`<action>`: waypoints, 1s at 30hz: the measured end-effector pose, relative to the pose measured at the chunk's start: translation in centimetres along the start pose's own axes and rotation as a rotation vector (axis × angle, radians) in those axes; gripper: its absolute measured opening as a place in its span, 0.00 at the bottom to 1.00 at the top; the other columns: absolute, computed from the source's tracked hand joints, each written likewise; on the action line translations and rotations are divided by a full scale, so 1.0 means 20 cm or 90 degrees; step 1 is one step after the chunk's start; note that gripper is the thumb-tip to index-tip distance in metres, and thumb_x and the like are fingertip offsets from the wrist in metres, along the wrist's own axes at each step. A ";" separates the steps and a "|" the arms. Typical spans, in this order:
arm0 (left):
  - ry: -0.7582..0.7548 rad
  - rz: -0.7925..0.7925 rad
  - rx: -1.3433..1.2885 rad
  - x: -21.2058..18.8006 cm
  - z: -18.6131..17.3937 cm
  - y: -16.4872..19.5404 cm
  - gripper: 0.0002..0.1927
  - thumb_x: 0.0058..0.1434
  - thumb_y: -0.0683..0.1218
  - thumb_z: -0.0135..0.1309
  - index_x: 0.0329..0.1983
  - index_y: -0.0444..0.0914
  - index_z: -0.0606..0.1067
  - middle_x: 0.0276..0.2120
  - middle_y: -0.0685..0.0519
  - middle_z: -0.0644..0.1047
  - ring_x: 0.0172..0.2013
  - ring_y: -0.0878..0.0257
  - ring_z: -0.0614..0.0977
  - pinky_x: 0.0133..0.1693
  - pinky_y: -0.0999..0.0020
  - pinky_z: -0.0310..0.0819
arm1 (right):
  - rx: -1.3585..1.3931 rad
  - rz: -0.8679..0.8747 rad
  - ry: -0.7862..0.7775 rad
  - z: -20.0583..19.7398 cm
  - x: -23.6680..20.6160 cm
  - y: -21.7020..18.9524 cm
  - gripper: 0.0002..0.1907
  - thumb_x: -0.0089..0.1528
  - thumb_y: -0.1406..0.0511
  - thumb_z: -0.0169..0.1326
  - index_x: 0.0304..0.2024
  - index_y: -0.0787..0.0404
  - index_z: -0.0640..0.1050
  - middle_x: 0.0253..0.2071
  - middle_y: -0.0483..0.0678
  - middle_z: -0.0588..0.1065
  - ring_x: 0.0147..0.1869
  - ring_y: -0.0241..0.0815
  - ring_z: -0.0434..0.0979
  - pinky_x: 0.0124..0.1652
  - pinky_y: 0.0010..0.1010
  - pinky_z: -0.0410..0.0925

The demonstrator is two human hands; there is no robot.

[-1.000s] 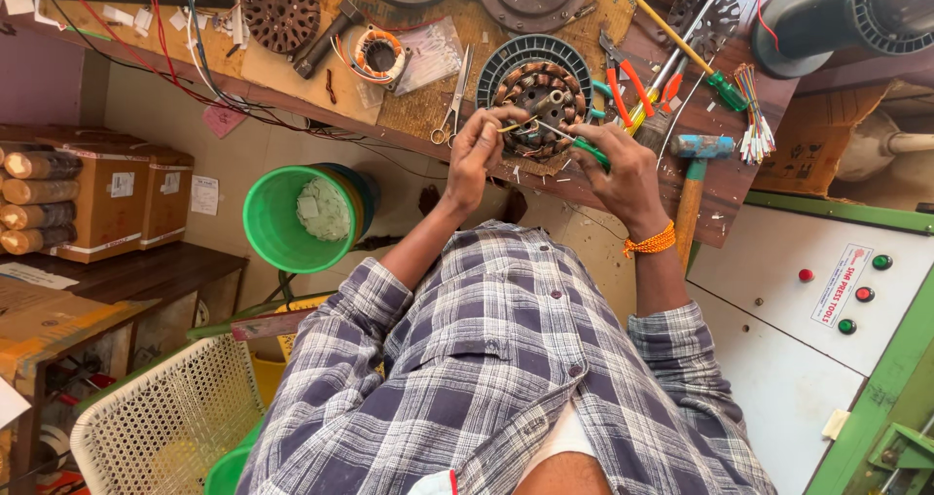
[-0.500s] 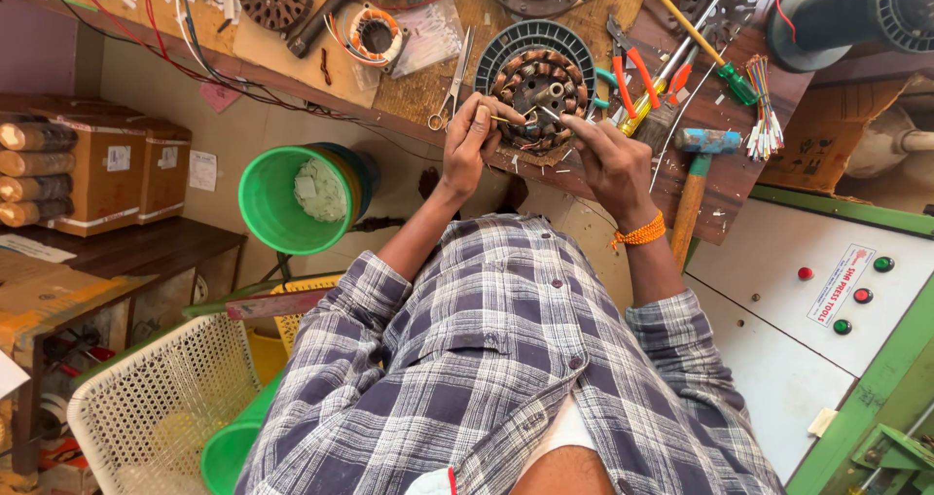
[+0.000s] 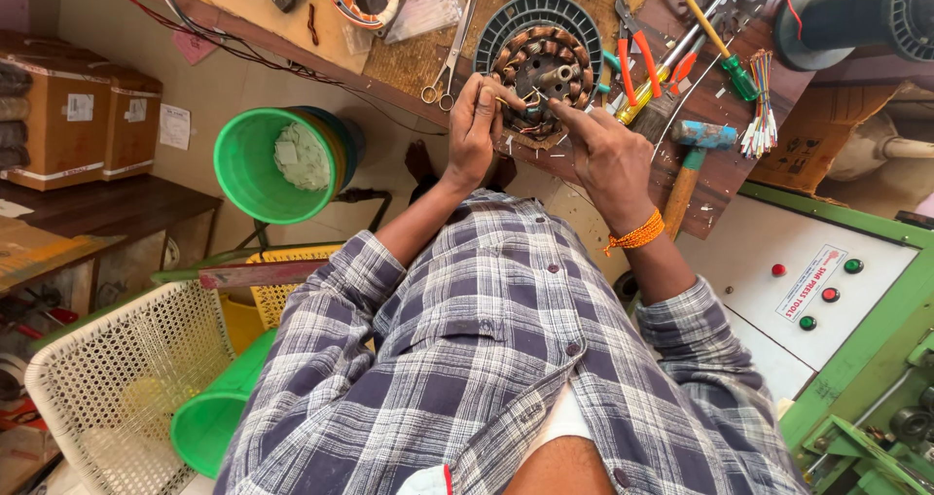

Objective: The person works on a motor stator at a cluttered workbench, using pliers and a screwdriver to adjust and trim copper windings. The person repeatedly rotates the stator and manipulates individual coils with tools.

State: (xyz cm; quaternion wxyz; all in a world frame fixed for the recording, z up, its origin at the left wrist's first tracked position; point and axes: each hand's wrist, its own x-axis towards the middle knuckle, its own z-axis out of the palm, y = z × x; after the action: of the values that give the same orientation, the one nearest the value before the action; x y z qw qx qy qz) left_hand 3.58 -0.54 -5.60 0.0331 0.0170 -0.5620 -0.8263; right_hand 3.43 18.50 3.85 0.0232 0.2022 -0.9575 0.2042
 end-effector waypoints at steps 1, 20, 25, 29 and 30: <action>0.003 -0.005 0.020 0.00 0.01 0.01 0.17 0.81 0.48 0.37 0.40 0.36 0.73 0.31 0.58 0.74 0.23 0.77 0.63 0.26 0.80 0.55 | 0.000 0.000 -0.007 -0.01 0.01 0.00 0.17 0.68 0.66 0.58 0.60 0.45 0.81 0.32 0.44 0.74 0.31 0.44 0.77 0.30 0.37 0.67; -0.036 0.390 0.260 0.18 0.12 0.07 0.11 0.74 0.41 0.42 0.35 0.35 0.71 0.33 0.44 0.79 0.31 0.50 0.80 0.37 0.60 0.73 | 0.227 0.104 0.134 0.04 -0.04 0.12 0.10 0.63 0.66 0.58 0.47 0.58 0.83 0.41 0.54 0.82 0.42 0.49 0.84 0.41 0.34 0.74; 0.002 0.397 0.200 0.18 0.14 0.07 0.12 0.78 0.43 0.40 0.36 0.35 0.67 0.34 0.46 0.78 0.34 0.55 0.81 0.39 0.63 0.74 | 0.293 0.275 0.050 0.10 -0.11 0.10 0.12 0.62 0.61 0.57 0.47 0.55 0.84 0.40 0.47 0.85 0.34 0.44 0.85 0.35 0.32 0.76; 0.089 0.204 0.083 0.23 0.14 0.03 0.16 0.78 0.45 0.37 0.34 0.35 0.68 0.27 0.50 0.74 0.29 0.61 0.73 0.38 0.66 0.69 | 0.223 0.118 0.107 0.09 -0.08 0.07 0.13 0.63 0.61 0.58 0.47 0.60 0.83 0.43 0.51 0.83 0.43 0.45 0.86 0.43 0.32 0.76; 0.093 0.207 0.086 0.24 0.14 0.01 0.16 0.78 0.45 0.36 0.34 0.35 0.68 0.26 0.51 0.74 0.29 0.61 0.73 0.39 0.67 0.69 | 0.209 0.100 0.109 0.08 -0.06 0.06 0.13 0.64 0.62 0.58 0.47 0.60 0.83 0.44 0.51 0.83 0.44 0.46 0.86 0.45 0.33 0.76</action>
State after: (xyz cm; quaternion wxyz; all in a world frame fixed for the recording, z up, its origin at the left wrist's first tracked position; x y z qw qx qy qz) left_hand -1.36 1.56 -4.27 0.2059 -0.0118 -0.6076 -0.7670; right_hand 4.07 19.32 1.72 0.0555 0.1097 -0.9188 0.3751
